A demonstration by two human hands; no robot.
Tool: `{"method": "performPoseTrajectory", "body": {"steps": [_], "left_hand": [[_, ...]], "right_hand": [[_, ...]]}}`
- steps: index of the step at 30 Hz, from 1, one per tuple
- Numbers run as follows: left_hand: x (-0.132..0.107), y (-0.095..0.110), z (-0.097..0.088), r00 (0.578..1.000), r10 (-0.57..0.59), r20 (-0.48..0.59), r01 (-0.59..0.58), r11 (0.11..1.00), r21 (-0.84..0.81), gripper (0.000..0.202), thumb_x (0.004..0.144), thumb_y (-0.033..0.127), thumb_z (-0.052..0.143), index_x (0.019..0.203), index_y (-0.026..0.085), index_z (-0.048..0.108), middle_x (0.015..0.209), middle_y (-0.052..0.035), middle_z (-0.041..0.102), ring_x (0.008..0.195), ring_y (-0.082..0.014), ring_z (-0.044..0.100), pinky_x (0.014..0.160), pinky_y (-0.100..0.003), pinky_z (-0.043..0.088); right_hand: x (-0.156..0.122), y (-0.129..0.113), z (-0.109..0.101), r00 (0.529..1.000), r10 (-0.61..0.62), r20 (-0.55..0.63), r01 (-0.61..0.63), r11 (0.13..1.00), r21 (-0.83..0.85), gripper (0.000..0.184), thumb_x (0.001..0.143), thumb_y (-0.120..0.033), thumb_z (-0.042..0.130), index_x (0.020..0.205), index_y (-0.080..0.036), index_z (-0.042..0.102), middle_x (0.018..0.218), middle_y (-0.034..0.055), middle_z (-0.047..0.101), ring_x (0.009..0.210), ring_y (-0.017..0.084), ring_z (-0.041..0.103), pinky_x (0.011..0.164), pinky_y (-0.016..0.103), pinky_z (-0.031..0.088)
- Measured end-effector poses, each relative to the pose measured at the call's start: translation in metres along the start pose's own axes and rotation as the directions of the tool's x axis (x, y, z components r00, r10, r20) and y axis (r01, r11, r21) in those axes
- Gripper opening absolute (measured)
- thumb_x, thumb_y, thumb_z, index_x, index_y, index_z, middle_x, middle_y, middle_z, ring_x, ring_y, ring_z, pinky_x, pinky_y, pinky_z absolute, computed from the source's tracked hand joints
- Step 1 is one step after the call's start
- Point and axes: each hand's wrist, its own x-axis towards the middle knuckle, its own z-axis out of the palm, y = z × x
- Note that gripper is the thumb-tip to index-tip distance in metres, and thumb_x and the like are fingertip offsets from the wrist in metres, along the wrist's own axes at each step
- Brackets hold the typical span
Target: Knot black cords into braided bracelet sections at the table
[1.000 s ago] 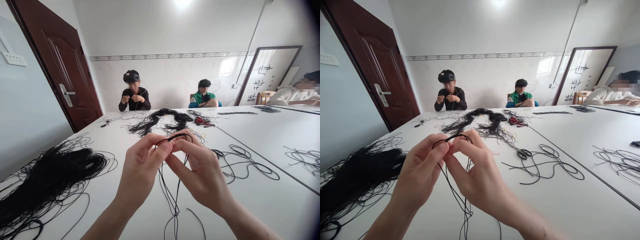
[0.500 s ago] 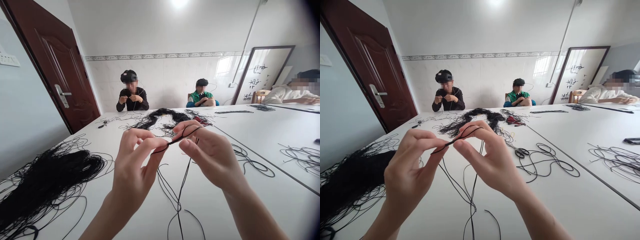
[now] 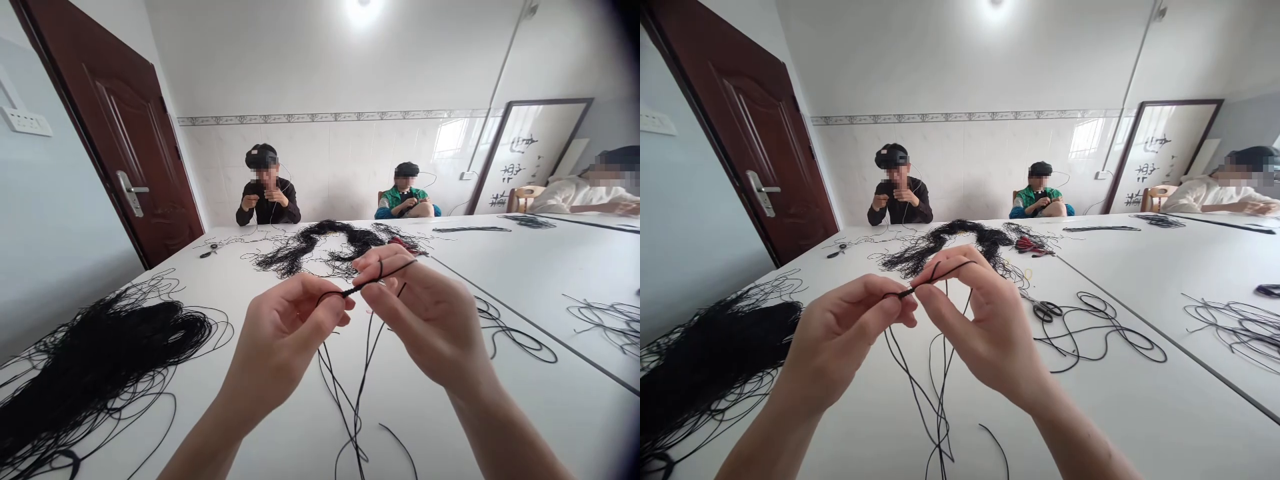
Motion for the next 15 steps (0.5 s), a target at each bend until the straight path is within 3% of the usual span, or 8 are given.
{"method": "performPoseTrajectory", "body": {"steps": [2, 4, 6, 9, 12, 15], "left_hand": [[0.000, 0.001, 0.001, 0.999, 0.010, -0.049, -0.008, 0.999, 0.033, 0.011, 0.084, 0.022, 0.068, 0.074, 0.020, 0.071, 0.068, 0.0009, 0.070, 0.065, -0.0126, 0.065, 0.065, -0.024, 0.052], [0.001, -0.001, -0.001, 1.000, 0.008, -0.025, -0.007, 0.997, 0.076, 0.012, 0.085, 0.025, 0.067, 0.074, 0.020, 0.070, 0.065, 0.0010, 0.068, 0.064, -0.0127, 0.064, 0.062, -0.024, 0.051], [0.003, -0.002, -0.006, 1.000, 0.001, 0.019, -0.003, 0.993, 0.120, 0.014, 0.087, 0.028, 0.066, 0.075, 0.020, 0.069, 0.062, 0.0013, 0.067, 0.064, -0.0124, 0.062, 0.060, -0.022, 0.050], [0.005, -0.005, -0.010, 0.999, -0.003, 0.041, -0.004, 0.987, 0.160, 0.015, 0.088, 0.029, 0.064, 0.076, 0.021, 0.067, 0.062, 0.0021, 0.066, 0.063, -0.0110, 0.060, 0.059, -0.020, 0.048], [0.006, -0.005, -0.010, 0.999, -0.005, 0.034, 0.000, 0.988, 0.154, 0.015, 0.088, 0.028, 0.063, 0.076, 0.020, 0.066, 0.063, 0.0028, 0.065, 0.061, -0.0096, 0.059, 0.058, -0.019, 0.048], [0.007, -0.003, -0.009, 0.999, -0.012, 0.031, 0.009, 0.992, 0.124, 0.014, 0.088, 0.028, 0.063, 0.076, 0.020, 0.065, 0.067, 0.0032, 0.065, 0.060, -0.0083, 0.058, 0.058, -0.019, 0.048]], "right_hand": [[0.000, 0.000, -0.001, 1.000, -0.011, 0.004, 0.011, 0.997, -0.071, 0.007, 0.089, -0.017, 0.063, 0.085, -0.023, 0.064, 0.092, 0.0011, 0.063, 0.092, 0.013, 0.063, 0.075, 0.025, 0.055], [-0.001, 0.001, -0.002, 0.999, -0.032, -0.015, 0.028, 0.981, -0.193, 0.009, 0.088, -0.022, 0.066, 0.079, -0.023, 0.063, 0.095, 0.0020, 0.063, 0.091, 0.015, 0.063, 0.073, 0.028, 0.053], [-0.002, 0.002, -0.002, 0.988, -0.111, -0.109, 0.073, 0.950, -0.303, 0.022, 0.086, -0.023, 0.068, 0.068, -0.021, 0.056, 0.094, 0.0036, 0.062, 0.089, 0.017, 0.062, 0.073, 0.032, 0.052], [-0.003, 0.002, -0.002, 0.911, -0.320, -0.259, 0.210, 0.902, -0.377, 0.029, 0.087, -0.015, 0.063, 0.064, -0.021, 0.045, 0.084, 0.0045, 0.056, 0.091, 0.021, 0.060, 0.077, 0.039, 0.049], [-0.005, -0.001, -0.003, 0.859, -0.461, -0.222, 0.355, 0.850, -0.390, 0.019, 0.085, -0.011, 0.058, 0.072, -0.023, 0.052, 0.085, 0.0048, 0.052, 0.099, 0.025, 0.058, 0.085, 0.046, 0.048], [-0.006, -0.005, -0.005, 0.871, -0.473, -0.133, 0.393, 0.832, -0.391, 0.014, 0.083, -0.012, 0.060, 0.081, -0.026, 0.060, 0.101, 0.0067, 0.052, 0.110, 0.027, 0.055, 0.095, 0.051, 0.047]]}}
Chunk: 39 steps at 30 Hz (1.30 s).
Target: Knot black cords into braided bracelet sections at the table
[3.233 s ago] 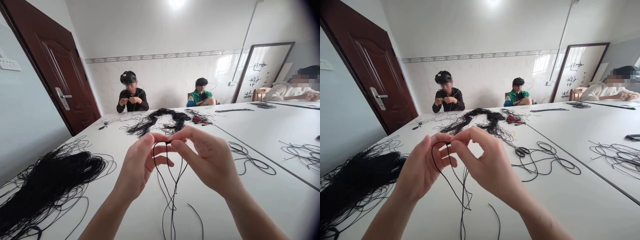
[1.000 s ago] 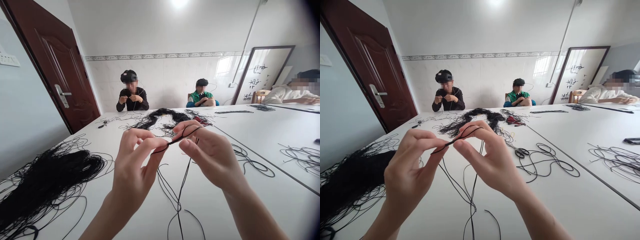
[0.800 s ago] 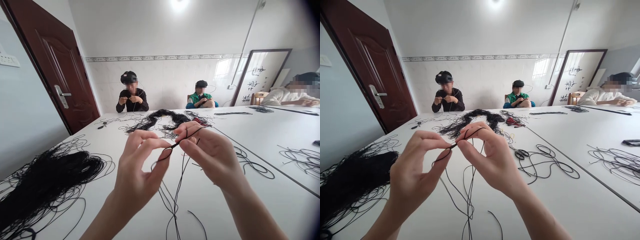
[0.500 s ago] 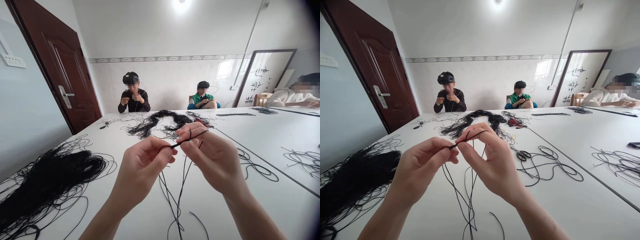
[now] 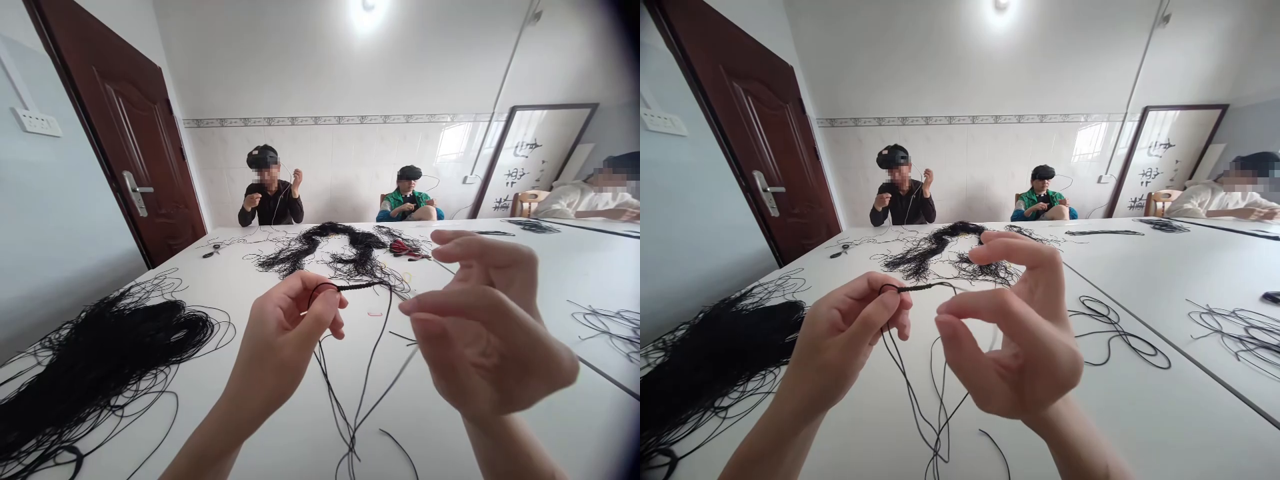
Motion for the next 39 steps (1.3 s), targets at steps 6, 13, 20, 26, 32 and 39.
{"method": "performPoseTrajectory", "body": {"steps": [6, 13, 20, 26, 32, 39], "left_hand": [[-0.0027, -0.0009, -0.0002, 0.997, -0.009, 0.073, 0.011, 1.000, -0.027, 0.015, 0.089, 0.030, 0.061, 0.078, 0.020, 0.065, 0.070, 0.0026, 0.062, 0.055, -0.0065, 0.043, 0.050, -0.018, 0.037], [-0.0021, -0.0007, 0.0004, 0.997, 0.000, 0.076, 0.000, 1.000, 0.000, 0.015, 0.087, 0.030, 0.063, 0.076, 0.020, 0.065, 0.059, 0.0049, 0.049, 0.054, -0.0073, 0.039, 0.047, -0.018, 0.033], [-0.0024, -0.0008, 0.0005, 0.995, -0.023, 0.101, 0.020, 0.999, 0.027, 0.014, 0.087, 0.030, 0.062, 0.077, 0.021, 0.065, 0.057, 0.0059, 0.043, 0.053, -0.0079, 0.034, 0.046, -0.020, 0.029], [-0.0030, -0.0017, 0.0002, 0.995, -0.018, 0.100, 0.013, 0.999, 0.051, 0.015, 0.089, 0.031, 0.061, 0.077, 0.022, 0.063, 0.058, 0.0058, 0.042, 0.056, -0.0086, 0.035, 0.048, -0.020, 0.031], [-0.0025, -0.0043, -0.0003, 0.994, 0.004, 0.108, -0.010, 0.998, 0.055, 0.015, 0.089, 0.033, 0.061, 0.079, 0.023, 0.065, 0.064, 0.0040, 0.047, 0.059, -0.0091, 0.038, 0.050, -0.020, 0.034], [-0.0018, -0.0059, -0.0010, 0.992, 0.031, 0.126, -0.038, 0.998, 0.052, 0.013, 0.087, 0.032, 0.066, 0.080, 0.022, 0.066, 0.063, 0.0044, 0.048, 0.059, -0.0086, 0.041, 0.049, -0.019, 0.035]], "right_hand": [[0.0003, 0.0029, 0.0032, 0.969, 0.066, 0.238, -0.074, 0.997, 0.026, 0.026, 0.085, -0.008, 0.065, 0.103, -0.025, 0.060, 0.101, 0.0039, 0.065, 0.098, 0.021, 0.066, 0.095, 0.047, 0.046], [0.0009, 0.0057, 0.0076, 0.961, 0.034, 0.274, -0.069, 0.990, 0.119, 0.022, 0.086, -0.001, 0.059, 0.095, -0.021, 0.058, 0.080, -0.0007, 0.066, 0.080, 0.015, 0.062, 0.080, 0.039, 0.046], [0.0012, 0.0085, 0.0071, 0.954, -0.002, 0.301, -0.036, 0.992, 0.120, 0.016, 0.087, -0.002, 0.060, 0.093, -0.017, 0.056, 0.082, 0.0007, 0.062, 0.083, 0.013, 0.059, 0.077, 0.038, 0.046], [0.0023, 0.0084, 0.0048, 0.949, -0.011, 0.314, -0.028, 0.993, 0.119, 0.015, 0.088, -0.002, 0.060, 0.093, -0.016, 0.057, 0.082, 0.0002, 0.062, 0.082, 0.012, 0.058, 0.078, 0.038, 0.046], [0.0030, 0.0088, 0.0044, 0.952, -0.012, 0.305, -0.020, 0.995, 0.102, 0.014, 0.088, -0.003, 0.062, 0.090, -0.016, 0.057, 0.081, -0.0002, 0.061, 0.082, 0.011, 0.057, 0.078, 0.037, 0.046], [0.0042, 0.0087, 0.0015, 0.944, -0.018, 0.330, 0.006, 0.999, 0.037, 0.012, 0.089, -0.004, 0.061, 0.091, -0.016, 0.058, 0.082, 0.0008, 0.061, 0.083, 0.012, 0.057, 0.079, 0.038, 0.044]]}}
